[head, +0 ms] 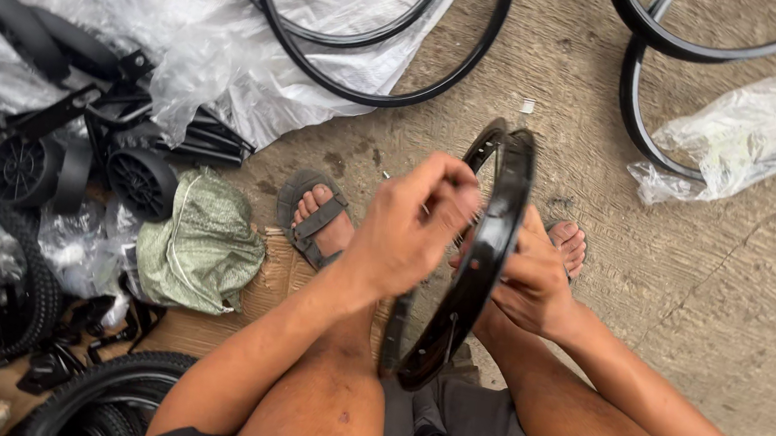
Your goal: The person assembles a bicycle wheel by inserting spokes into the hub and rim, then attaching a rim to the hub and threading spokes through the rim holes. The person works on the floor surrounded by wheel parts and packaging.
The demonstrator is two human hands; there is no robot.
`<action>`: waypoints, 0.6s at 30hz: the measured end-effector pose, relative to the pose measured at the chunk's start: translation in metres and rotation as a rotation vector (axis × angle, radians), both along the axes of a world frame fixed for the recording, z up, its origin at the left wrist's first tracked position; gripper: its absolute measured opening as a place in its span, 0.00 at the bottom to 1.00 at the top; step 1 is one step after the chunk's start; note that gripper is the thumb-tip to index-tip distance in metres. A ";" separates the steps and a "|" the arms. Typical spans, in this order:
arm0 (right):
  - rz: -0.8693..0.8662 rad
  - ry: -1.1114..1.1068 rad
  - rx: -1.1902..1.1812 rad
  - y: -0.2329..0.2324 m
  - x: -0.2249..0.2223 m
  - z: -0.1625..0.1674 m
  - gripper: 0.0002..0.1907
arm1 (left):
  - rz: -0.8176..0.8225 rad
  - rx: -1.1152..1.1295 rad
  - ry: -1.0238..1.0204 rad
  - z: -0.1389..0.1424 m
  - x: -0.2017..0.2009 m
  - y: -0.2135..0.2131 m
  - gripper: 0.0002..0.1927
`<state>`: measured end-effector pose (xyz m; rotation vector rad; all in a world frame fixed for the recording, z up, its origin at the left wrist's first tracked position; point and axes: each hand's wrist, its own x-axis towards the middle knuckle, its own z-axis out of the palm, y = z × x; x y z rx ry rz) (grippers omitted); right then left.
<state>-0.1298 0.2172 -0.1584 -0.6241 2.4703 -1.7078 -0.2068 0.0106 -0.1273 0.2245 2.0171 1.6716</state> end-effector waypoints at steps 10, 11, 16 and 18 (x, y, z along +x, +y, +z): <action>-0.041 -0.004 0.020 0.007 0.008 0.009 0.06 | -0.077 -0.592 0.283 -0.119 0.002 -0.066 0.10; -0.047 0.002 0.024 0.008 0.009 0.007 0.06 | -0.092 -0.595 0.329 -0.126 0.008 -0.064 0.13; -0.034 0.040 0.086 0.004 0.012 0.004 0.05 | -0.233 -0.673 0.563 -0.151 0.007 -0.050 0.14; -0.040 0.058 0.075 0.000 0.010 0.004 0.05 | -0.342 -0.772 0.679 -0.158 0.003 -0.048 0.11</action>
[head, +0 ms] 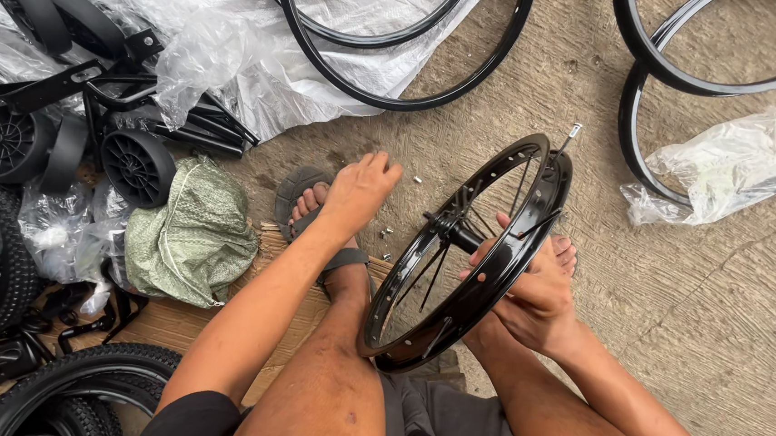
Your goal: The person assembles a bicycle wheel by inserting spokes into the hub and rim, then attaching a rim to the hub and threading spokes through the rim holes. The person works on the floor surrounded by wheel parts and packaging.
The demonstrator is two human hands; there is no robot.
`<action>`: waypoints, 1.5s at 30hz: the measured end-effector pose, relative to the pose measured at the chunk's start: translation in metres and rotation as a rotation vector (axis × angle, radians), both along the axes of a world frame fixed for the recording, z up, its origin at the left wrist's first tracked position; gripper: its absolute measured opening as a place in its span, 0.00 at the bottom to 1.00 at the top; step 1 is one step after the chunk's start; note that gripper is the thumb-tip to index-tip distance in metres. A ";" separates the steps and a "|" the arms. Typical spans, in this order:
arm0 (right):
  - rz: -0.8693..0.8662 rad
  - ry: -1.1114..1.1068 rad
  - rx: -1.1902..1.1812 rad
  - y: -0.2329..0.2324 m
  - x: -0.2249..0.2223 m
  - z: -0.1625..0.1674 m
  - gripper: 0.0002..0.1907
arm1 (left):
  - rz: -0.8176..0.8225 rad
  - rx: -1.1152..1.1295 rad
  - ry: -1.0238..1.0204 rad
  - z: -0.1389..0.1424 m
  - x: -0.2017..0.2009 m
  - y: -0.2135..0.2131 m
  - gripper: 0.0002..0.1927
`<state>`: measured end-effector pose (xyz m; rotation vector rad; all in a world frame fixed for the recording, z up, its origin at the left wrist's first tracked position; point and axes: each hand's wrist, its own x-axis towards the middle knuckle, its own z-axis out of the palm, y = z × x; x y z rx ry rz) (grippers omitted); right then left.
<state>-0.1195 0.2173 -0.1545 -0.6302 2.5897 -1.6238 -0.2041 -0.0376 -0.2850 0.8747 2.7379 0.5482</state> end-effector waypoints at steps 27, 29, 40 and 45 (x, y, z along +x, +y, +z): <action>0.076 -0.032 -0.032 0.000 -0.011 0.015 0.12 | -0.166 0.951 -0.334 0.210 -0.053 0.046 0.08; 0.081 -0.030 -0.034 0.000 -0.011 0.014 0.11 | -0.163 0.962 -0.321 0.209 -0.051 0.045 0.08; 0.066 -0.045 -0.076 -0.001 -0.010 0.016 0.11 | -0.228 0.809 -0.144 0.227 -0.053 0.045 0.09; 0.068 -0.027 -0.059 -0.001 -0.012 0.016 0.11 | -0.249 0.750 -0.062 0.227 -0.053 0.045 0.09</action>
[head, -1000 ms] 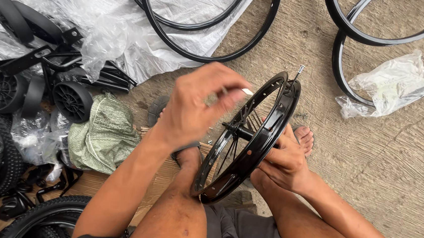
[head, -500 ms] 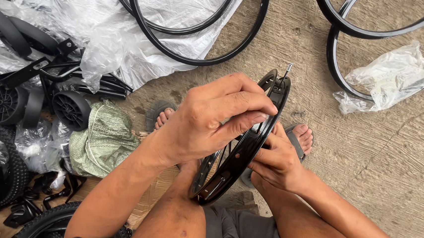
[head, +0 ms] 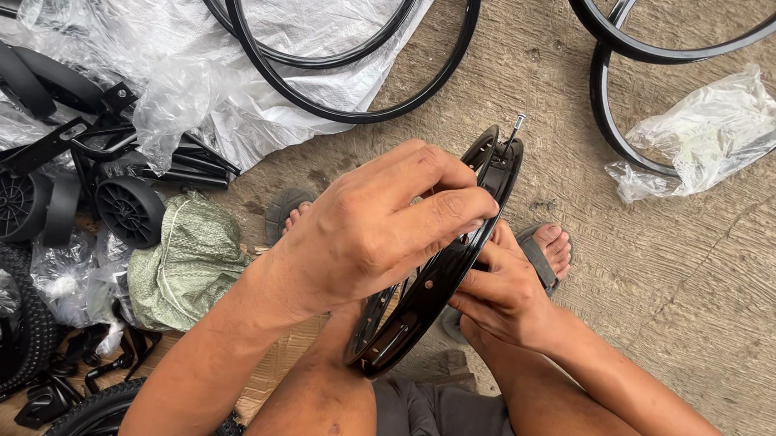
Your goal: The person assembles a bicycle wheel by inserting spokes into the hub and rim, then attaching a rim to the hub and threading spokes through the rim holes. The person works on the floor surrounded by wheel parts and packaging.
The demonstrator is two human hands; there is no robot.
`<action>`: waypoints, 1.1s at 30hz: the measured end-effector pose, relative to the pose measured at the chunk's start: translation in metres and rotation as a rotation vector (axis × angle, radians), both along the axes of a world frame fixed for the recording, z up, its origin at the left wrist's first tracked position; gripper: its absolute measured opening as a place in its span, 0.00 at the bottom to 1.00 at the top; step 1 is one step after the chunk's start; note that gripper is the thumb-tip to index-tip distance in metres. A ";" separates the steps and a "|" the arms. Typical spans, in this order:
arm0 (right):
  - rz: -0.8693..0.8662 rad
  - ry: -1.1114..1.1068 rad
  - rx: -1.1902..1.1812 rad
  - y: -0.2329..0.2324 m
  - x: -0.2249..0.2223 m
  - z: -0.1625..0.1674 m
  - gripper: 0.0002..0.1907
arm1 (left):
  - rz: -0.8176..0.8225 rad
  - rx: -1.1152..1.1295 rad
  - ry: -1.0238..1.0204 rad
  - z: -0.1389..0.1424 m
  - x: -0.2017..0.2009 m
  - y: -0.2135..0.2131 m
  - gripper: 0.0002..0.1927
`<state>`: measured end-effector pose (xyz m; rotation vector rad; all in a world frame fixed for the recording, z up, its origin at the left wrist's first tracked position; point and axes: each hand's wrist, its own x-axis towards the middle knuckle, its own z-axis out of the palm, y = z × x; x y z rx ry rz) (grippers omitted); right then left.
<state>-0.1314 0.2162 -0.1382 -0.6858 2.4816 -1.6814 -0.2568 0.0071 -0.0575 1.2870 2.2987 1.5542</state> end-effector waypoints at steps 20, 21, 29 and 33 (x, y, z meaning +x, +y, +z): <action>0.017 -0.002 0.037 0.001 0.005 -0.006 0.13 | 0.042 0.158 -0.466 -0.018 0.013 0.004 0.21; 0.016 0.001 0.039 0.001 0.005 -0.006 0.13 | -0.012 0.190 -0.508 -0.018 0.013 0.004 0.21; 0.045 -0.023 0.055 0.002 0.004 -0.008 0.14 | 0.076 0.149 -0.651 -0.023 0.015 0.007 0.31; 0.026 -0.001 0.029 0.006 0.014 -0.016 0.14 | -0.118 0.248 -0.553 -0.025 0.016 0.003 0.28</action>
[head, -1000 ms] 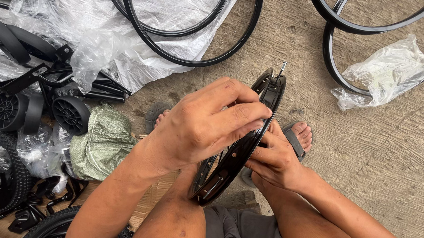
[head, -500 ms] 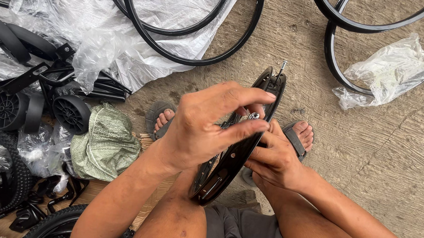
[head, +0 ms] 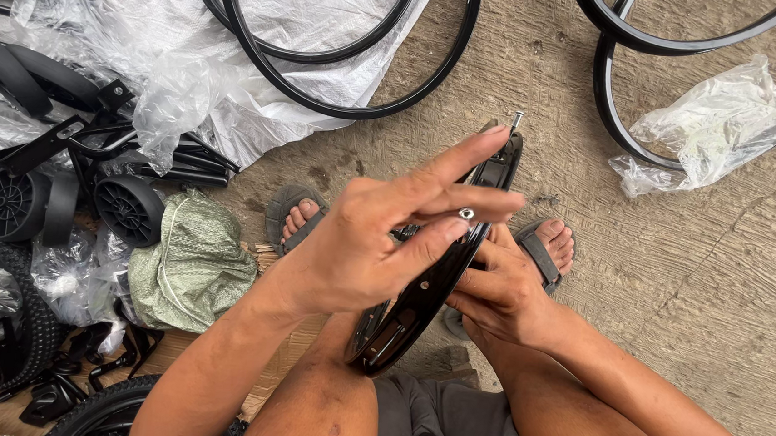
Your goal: The person assembles a bicycle wheel by inserting spokes into the hub and rim, then attaching a rim to the hub and threading spokes through the rim holes. The person works on the floor surrounded by wheel parts and packaging.
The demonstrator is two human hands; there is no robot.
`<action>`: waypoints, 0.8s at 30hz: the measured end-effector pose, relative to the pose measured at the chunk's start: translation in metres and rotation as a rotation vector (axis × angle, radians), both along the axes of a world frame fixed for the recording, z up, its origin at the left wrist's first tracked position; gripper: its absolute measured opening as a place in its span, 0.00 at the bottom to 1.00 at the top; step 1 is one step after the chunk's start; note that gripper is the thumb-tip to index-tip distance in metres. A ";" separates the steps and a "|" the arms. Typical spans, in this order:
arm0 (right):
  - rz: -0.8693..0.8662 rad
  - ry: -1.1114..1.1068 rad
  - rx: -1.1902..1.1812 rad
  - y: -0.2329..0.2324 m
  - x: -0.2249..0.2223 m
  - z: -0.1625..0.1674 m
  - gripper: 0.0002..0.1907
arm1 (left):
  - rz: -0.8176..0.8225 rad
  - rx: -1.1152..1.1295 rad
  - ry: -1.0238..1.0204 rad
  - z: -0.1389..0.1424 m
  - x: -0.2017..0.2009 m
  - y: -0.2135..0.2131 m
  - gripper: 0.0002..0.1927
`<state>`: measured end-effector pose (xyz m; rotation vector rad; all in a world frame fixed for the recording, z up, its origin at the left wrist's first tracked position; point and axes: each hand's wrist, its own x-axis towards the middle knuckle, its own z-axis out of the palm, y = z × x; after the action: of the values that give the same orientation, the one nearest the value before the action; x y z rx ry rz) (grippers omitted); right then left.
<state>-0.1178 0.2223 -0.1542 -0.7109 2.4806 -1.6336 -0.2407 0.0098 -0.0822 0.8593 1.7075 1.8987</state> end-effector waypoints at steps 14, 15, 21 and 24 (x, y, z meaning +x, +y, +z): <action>0.011 0.002 0.020 -0.005 -0.009 0.007 0.12 | -0.005 -0.001 0.001 0.000 0.003 -0.001 0.27; 0.018 0.010 0.007 -0.005 -0.010 0.007 0.12 | 0.013 -0.030 0.009 -0.001 0.003 -0.001 0.29; 0.009 -0.019 0.021 -0.005 -0.011 0.015 0.13 | 0.087 -0.113 0.052 -0.007 0.005 0.001 0.32; 0.000 0.009 -0.007 -0.006 -0.012 0.014 0.13 | 0.026 -0.063 0.018 -0.006 0.004 -0.005 0.27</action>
<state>-0.1293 0.2159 -0.1398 -0.7212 2.4826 -1.6435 -0.2367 0.0046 -0.0883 0.8370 1.7874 1.8487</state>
